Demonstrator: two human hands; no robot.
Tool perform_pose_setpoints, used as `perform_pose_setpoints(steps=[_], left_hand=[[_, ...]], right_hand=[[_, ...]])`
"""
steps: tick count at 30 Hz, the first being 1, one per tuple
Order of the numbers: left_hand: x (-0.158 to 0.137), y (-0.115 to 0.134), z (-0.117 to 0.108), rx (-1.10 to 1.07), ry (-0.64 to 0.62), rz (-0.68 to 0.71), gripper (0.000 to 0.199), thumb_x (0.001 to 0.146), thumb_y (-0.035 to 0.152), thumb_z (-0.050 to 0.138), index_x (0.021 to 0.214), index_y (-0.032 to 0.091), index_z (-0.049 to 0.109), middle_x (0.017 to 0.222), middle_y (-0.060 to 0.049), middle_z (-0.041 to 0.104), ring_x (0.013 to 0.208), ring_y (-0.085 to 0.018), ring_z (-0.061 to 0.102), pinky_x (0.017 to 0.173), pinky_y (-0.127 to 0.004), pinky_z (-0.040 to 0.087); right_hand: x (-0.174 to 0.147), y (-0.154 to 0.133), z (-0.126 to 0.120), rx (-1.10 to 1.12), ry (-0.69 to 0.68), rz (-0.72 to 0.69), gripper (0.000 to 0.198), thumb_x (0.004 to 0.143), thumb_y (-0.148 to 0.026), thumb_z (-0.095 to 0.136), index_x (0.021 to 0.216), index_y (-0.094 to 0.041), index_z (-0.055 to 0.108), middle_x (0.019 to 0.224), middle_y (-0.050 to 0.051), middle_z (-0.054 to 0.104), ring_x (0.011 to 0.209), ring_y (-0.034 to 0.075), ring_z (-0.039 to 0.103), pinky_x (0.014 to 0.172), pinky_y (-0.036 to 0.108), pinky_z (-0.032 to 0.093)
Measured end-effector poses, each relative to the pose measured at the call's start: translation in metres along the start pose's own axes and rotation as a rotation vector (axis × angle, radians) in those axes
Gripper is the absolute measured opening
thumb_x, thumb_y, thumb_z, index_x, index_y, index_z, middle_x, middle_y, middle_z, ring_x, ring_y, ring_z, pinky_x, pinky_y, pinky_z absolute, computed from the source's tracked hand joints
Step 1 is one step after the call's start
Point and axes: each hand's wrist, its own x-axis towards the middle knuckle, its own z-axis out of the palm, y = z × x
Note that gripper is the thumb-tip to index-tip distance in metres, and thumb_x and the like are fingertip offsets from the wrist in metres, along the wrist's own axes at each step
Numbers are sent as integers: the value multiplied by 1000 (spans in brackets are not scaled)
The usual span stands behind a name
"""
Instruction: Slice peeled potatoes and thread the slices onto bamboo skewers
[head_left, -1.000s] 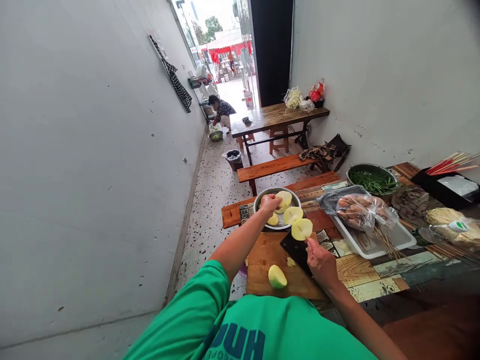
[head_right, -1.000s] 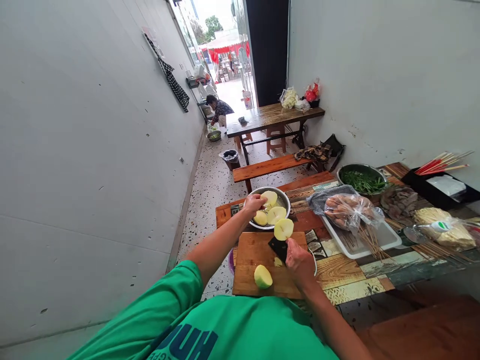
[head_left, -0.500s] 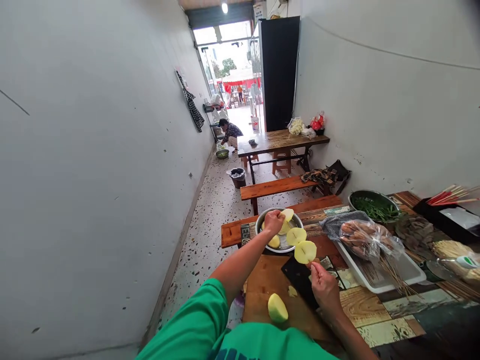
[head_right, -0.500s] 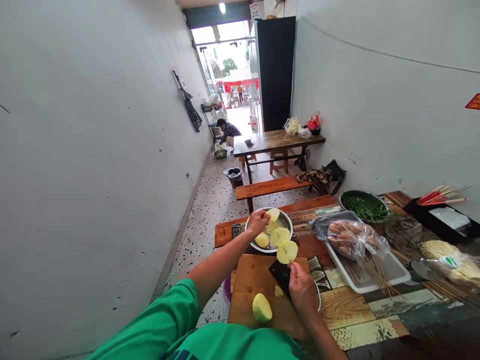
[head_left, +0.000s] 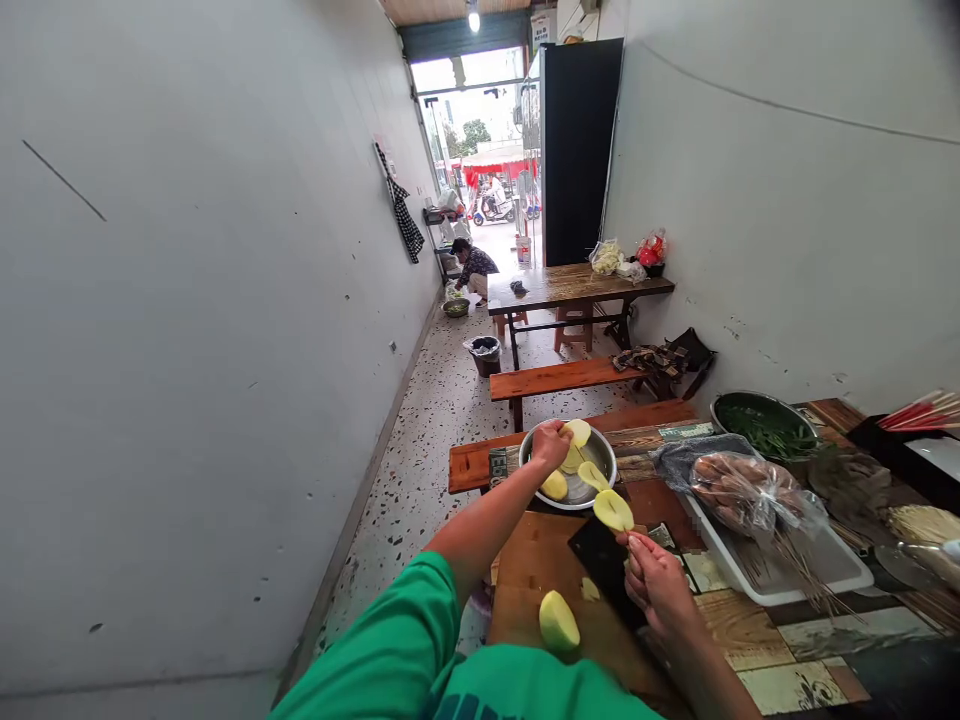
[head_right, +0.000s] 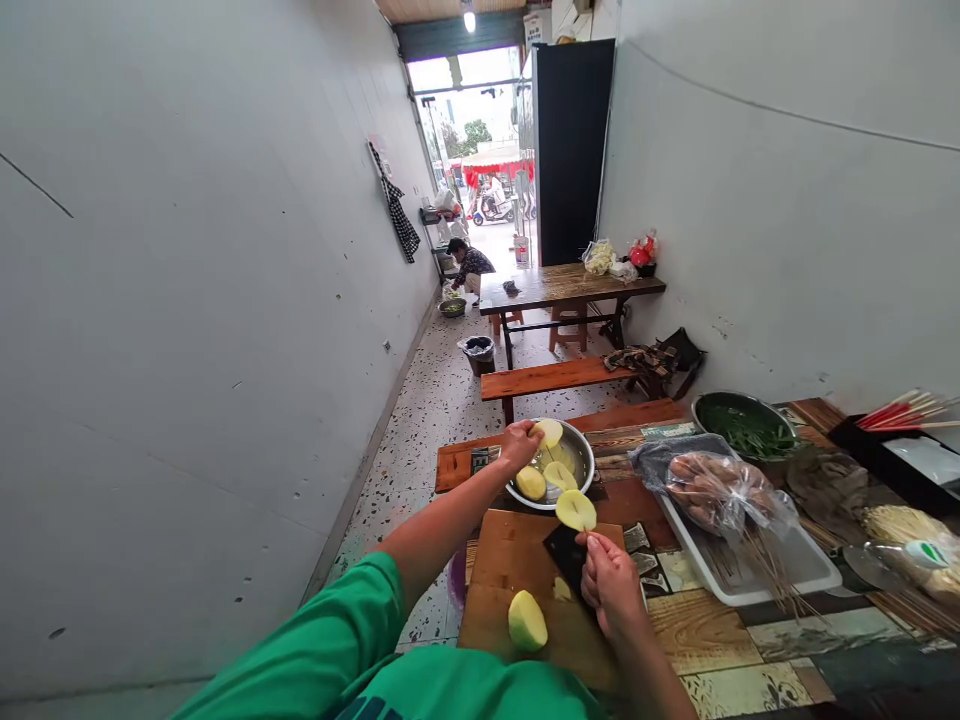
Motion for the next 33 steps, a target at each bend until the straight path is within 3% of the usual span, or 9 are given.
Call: perform_pose_setpoints(steps=[4, 7, 10, 14, 18, 22, 24, 27, 33], left_hand=[[-4, 6, -4, 44, 5, 59, 10, 78, 17, 60, 69, 17, 65, 73, -2, 62, 77, -16, 56, 80, -27, 42], [-3, 6, -4, 9, 17, 37, 8, 77, 17, 60, 70, 17, 65, 76, -3, 64, 79, -16, 57, 80, -26, 42], [0, 5, -2, -75, 24, -43, 6, 77, 18, 61, 73, 16, 65, 73, -2, 63, 71, -14, 56, 69, -23, 43], [3, 6, 0, -223, 7, -192, 4, 77, 17, 63, 74, 14, 64, 61, 1, 57, 53, -10, 49, 54, -20, 39], [3, 10, -1, -419, -34, -373, 2, 78, 12, 63, 79, 12, 62, 61, 1, 55, 47, -6, 45, 48, -18, 37], [5, 11, -7, -604, -62, -560, 17, 75, 6, 67, 88, 12, 57, 67, 0, 57, 52, -7, 50, 50, -19, 42], [6, 11, -10, -666, -72, -637, 24, 73, 5, 70, 89, 13, 55, 68, 0, 57, 53, -8, 51, 50, -19, 42], [5, 13, -14, -739, -117, -720, 23, 73, 2, 69, 86, 14, 54, 67, 0, 55, 51, -7, 49, 49, -18, 40], [2, 20, -22, -830, -257, -822, 13, 77, 0, 59, 78, 12, 54, 66, -3, 54, 52, -8, 46, 46, -17, 39]], right_hand=[[1, -11, -1, 402, -131, 273, 38, 59, -42, 78, 78, -19, 54, 45, -14, 18, 35, 3, 15, 32, 17, 19], [1, -11, 1, 366, -84, 257, 43, 55, -47, 79, 76, -20, 54, 44, -14, 17, 36, 3, 13, 32, 18, 19], [0, -2, 1, -54, 93, -60, 41, 69, -57, 67, 84, -20, 61, 45, -7, 41, 37, 9, 34, 37, 22, 31], [-1, 12, -6, -817, 216, -585, 36, 85, -43, 46, 95, -17, 69, 89, 13, 72, 71, 21, 65, 64, 29, 48], [-3, 14, -15, -1138, 215, -660, 44, 89, -33, 35, 104, -12, 70, 90, 16, 73, 69, 21, 66, 61, 29, 45], [1, 13, -20, -860, 257, -528, 47, 89, -45, 37, 103, -14, 69, 100, 15, 72, 83, 23, 67, 73, 32, 49], [5, 15, -22, -642, 223, -401, 46, 86, -52, 43, 98, -16, 68, 83, 10, 71, 70, 20, 63, 64, 30, 47], [7, 20, -22, -286, 142, -190, 51, 77, -62, 53, 95, -16, 65, 48, -4, 47, 41, 12, 38, 42, 27, 30], [3, 19, -21, 123, -35, 30, 54, 61, -61, 72, 88, -17, 58, 44, -14, 20, 36, 4, 15, 36, 21, 15]])
